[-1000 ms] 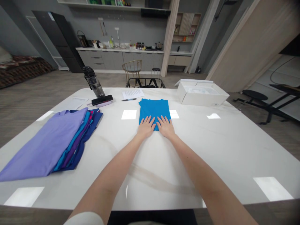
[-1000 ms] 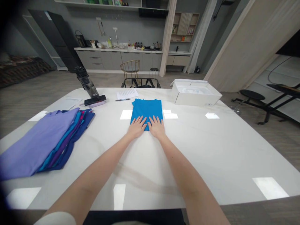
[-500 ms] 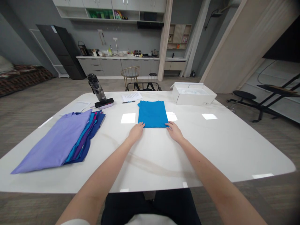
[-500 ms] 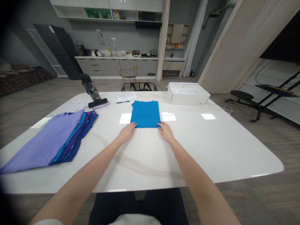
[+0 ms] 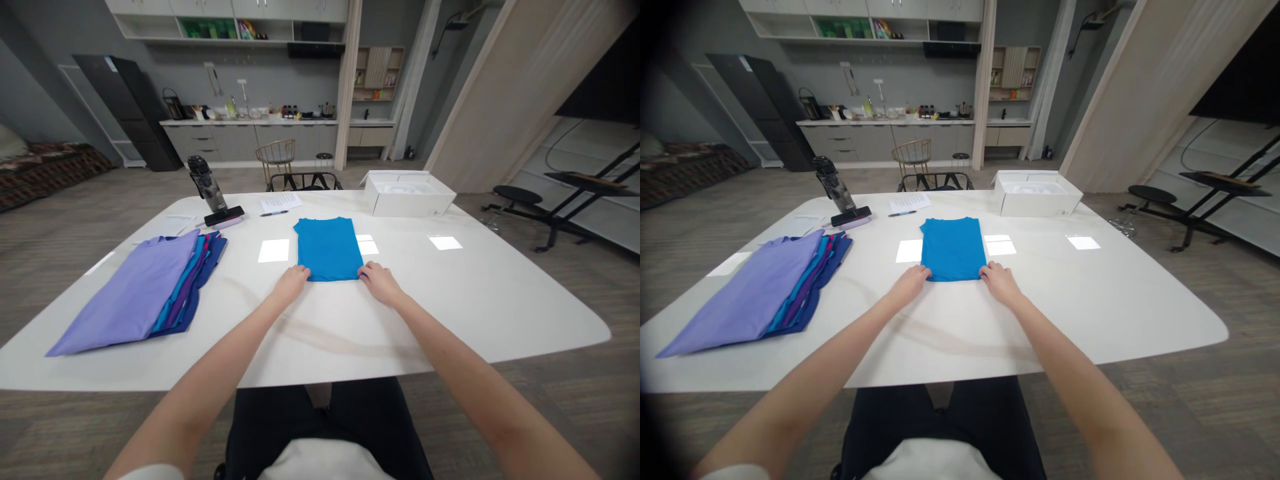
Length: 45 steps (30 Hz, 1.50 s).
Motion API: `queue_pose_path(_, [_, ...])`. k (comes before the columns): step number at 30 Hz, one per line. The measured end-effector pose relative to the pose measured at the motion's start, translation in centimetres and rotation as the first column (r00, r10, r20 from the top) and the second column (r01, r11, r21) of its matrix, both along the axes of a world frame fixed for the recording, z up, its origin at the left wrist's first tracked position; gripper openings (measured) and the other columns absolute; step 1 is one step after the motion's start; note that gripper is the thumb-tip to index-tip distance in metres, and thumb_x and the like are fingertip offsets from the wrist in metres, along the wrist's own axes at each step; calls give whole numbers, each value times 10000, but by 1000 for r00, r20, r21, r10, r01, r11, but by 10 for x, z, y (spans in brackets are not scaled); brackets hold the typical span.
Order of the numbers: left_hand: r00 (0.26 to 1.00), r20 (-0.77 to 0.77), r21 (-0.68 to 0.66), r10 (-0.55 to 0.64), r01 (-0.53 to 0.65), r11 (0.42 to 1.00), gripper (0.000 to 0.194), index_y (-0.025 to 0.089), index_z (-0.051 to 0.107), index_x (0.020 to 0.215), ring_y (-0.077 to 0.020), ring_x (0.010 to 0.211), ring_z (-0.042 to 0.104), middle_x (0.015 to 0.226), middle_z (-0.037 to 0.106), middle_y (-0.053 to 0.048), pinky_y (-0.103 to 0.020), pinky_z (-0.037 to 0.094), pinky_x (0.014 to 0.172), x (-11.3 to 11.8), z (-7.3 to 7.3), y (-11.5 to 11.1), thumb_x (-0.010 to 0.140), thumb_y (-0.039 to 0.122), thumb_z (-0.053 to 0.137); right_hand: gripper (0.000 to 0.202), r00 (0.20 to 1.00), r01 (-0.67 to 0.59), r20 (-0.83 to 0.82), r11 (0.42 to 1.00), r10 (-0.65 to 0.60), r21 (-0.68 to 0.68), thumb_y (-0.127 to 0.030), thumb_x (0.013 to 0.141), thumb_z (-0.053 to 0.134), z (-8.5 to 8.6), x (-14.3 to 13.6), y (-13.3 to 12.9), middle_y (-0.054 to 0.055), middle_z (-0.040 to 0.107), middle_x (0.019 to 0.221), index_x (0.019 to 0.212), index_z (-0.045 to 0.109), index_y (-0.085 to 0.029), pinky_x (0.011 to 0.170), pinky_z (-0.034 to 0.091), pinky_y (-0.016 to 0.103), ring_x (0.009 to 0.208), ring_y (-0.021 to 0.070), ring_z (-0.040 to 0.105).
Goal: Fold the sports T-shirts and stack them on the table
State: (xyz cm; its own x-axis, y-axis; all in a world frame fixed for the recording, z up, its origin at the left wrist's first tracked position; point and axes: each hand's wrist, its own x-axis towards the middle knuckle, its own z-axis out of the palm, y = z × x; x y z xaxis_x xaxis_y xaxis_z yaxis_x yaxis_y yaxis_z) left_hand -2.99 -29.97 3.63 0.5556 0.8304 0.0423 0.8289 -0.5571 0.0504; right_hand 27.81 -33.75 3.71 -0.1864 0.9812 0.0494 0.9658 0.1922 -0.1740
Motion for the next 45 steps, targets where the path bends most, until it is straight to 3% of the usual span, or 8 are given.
queue_pose_path(6, [991,59,-26,-123,125,992,428,183,670,1137,-235,1054,607,1116,669,-94,-367,478,966,-3,-9,-68,891,-35,396,279,996,-50,-75,999,49,-6,-266,1043,430,0,21,-68,98,646,1140,1112,699,-245,907,453,369,1073,247,605])
queue_pose_path(10, [983,77,-76,-164,170,983,325,198,693,1098,-227,985,631,1058,675,-83,-370,500,916,-2,-3,-85,972,74,420,234,971,-78,-230,996,64,-50,-321,1013,499,0,27,-86,75,655,1115,1079,715,-257,892,485,330,993,216,636])
queue_pose_path(14, [980,157,-1,-120,122,993,355,231,675,1229,-237,1105,631,1236,660,-94,-391,506,961,6,6,-69,1068,336,377,346,940,122,-310,989,-143,-86,-487,983,560,-3,27,-63,71,688,1116,1198,702,-255,848,503,319,897,210,660])
queue_pose_path(19, [989,145,88,6,-19,996,472,221,536,1470,-300,1425,449,1580,453,-128,-459,421,1138,34,6,-29,1059,399,387,578,870,442,-180,888,-458,-125,-622,963,540,-4,9,6,160,690,1238,1285,664,-158,904,487,361,1128,300,655])
queue_pose_path(25, [997,81,19,-5,3,1000,594,283,396,1584,-304,1572,224,1697,274,-70,-587,191,1263,62,-10,0,1059,539,288,538,820,458,-192,819,-539,-345,-577,838,722,4,-15,67,164,747,1130,1159,698,-146,805,519,340,1054,312,704])
queue_pose_path(33, [998,67,-71,-22,27,997,640,307,313,1622,-273,1588,179,1704,248,-38,-587,108,1280,74,-21,5,1058,587,198,395,866,431,-165,872,-472,-233,-469,986,547,-2,-3,56,185,719,1210,1220,660,-172,857,527,383,1112,335,690])
queue_pose_path(38, [996,85,-77,-17,24,997,658,323,308,1622,-279,1583,198,1700,264,-32,-594,112,1280,129,-22,11,1046,615,183,370,846,486,-132,850,-516,-204,-453,1020,492,-4,44,55,188,719,1197,1199,650,-170,912,502,420,1129,340,680])
queue_pose_path(45, [979,193,-52,-71,82,995,701,270,361,1608,-308,1572,224,1686,299,-76,-636,131,1264,273,-31,15,1041,616,137,357,732,668,-44,730,-679,-144,-396,1058,416,-6,162,51,208,701,1222,1223,612,-149,1006,423,528,1177,350,645])
